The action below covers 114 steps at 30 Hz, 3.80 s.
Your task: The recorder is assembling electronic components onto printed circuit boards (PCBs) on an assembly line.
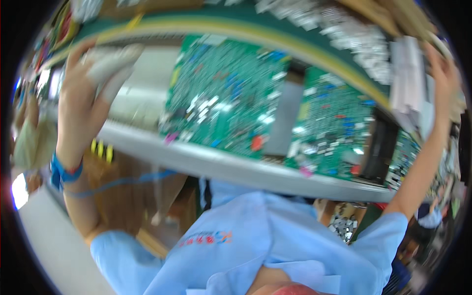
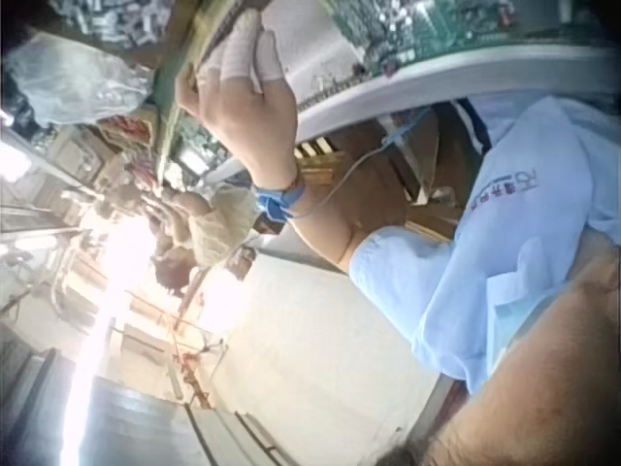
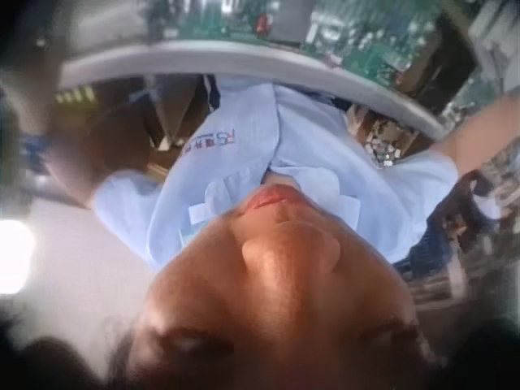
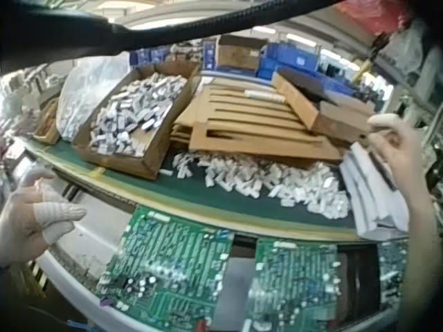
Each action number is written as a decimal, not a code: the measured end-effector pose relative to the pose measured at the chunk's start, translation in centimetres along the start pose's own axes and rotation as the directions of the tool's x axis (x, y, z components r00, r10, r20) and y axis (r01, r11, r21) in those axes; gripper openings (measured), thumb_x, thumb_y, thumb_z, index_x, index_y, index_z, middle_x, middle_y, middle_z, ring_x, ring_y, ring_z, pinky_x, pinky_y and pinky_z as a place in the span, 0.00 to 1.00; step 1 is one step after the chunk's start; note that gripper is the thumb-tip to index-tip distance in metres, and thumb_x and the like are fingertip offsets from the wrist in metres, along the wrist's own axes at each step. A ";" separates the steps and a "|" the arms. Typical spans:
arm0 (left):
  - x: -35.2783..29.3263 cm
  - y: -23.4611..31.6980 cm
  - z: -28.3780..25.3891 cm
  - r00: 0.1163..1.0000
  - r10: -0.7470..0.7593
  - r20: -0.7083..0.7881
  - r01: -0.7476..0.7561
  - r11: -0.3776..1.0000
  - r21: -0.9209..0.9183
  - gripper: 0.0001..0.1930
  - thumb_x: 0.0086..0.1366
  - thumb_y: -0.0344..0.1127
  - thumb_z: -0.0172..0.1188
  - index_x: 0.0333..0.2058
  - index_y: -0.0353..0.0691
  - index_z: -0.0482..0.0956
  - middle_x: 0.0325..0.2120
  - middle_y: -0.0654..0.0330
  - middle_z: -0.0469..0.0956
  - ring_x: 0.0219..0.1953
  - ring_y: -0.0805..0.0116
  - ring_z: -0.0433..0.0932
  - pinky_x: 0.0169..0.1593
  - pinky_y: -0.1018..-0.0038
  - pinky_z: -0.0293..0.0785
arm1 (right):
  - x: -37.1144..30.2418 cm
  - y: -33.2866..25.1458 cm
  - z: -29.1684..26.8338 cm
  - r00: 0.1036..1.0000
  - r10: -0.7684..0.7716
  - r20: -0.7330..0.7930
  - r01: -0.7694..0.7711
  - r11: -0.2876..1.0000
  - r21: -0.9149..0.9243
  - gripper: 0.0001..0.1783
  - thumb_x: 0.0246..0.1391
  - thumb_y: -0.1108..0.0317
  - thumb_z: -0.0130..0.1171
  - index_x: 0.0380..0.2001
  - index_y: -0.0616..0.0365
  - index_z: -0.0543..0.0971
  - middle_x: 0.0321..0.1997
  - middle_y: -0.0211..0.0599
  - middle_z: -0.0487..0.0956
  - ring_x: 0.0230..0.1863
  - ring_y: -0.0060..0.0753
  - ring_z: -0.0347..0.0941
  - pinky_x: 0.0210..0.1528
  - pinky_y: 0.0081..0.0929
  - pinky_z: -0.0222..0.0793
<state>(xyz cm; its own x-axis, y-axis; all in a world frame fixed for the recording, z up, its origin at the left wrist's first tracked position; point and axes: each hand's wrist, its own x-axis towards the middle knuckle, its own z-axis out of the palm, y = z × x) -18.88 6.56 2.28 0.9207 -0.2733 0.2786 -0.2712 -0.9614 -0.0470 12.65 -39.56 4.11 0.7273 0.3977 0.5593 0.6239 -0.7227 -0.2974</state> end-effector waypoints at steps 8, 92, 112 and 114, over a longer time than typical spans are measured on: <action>4.5 2.8 0.9 0.995 -0.025 -0.098 0.010 0.989 -0.146 0.13 0.53 0.26 0.65 0.40 0.43 0.83 0.32 0.61 0.82 0.35 0.63 0.79 0.61 0.57 0.62 | 15.1 10.7 2.4 0.999 -0.005 0.046 0.014 0.983 -0.183 0.19 0.54 0.52 0.63 0.41 0.55 0.81 0.25 0.32 0.78 0.26 0.24 0.72 0.31 0.25 0.67; 8.6 10.5 -2.4 0.884 -0.236 0.404 0.460 0.593 -0.661 0.10 0.65 0.32 0.61 0.43 0.33 0.79 0.30 0.62 0.79 0.30 0.80 0.77 0.35 0.83 0.75 | -19.9 -15.5 -1.4 0.886 -0.176 0.429 -0.049 0.884 0.464 0.12 0.44 0.78 0.65 0.36 0.60 0.83 0.35 0.38 0.81 0.29 0.30 0.76 0.29 0.23 0.70; 8.6 14.2 2.7 0.858 -0.115 0.501 0.490 0.475 -0.731 0.12 0.64 0.32 0.63 0.43 0.33 0.78 0.34 0.59 0.81 0.36 0.77 0.79 0.40 0.80 0.76 | -23.3 -15.0 1.9 0.857 -0.292 0.425 0.264 0.956 0.126 0.14 0.46 0.74 0.67 0.40 0.58 0.82 0.36 0.37 0.80 0.25 0.34 0.77 0.24 0.26 0.72; 8.5 14.4 2.8 0.865 -0.093 0.494 0.475 0.474 -0.742 0.12 0.64 0.32 0.63 0.43 0.33 0.78 0.33 0.60 0.81 0.35 0.77 0.79 0.40 0.80 0.76 | -23.5 -15.1 1.8 0.860 -0.328 0.391 0.320 0.943 0.088 0.15 0.45 0.72 0.67 0.39 0.56 0.82 0.33 0.33 0.78 0.21 0.30 0.75 0.20 0.24 0.70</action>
<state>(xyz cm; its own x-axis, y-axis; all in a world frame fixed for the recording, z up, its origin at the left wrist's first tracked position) -14.20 -9.68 1.25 0.9598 -0.1629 -0.2286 0.1003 -0.5615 0.8214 -13.36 -37.03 -5.95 0.5322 0.8004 0.2758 0.8466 -0.5046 -0.1694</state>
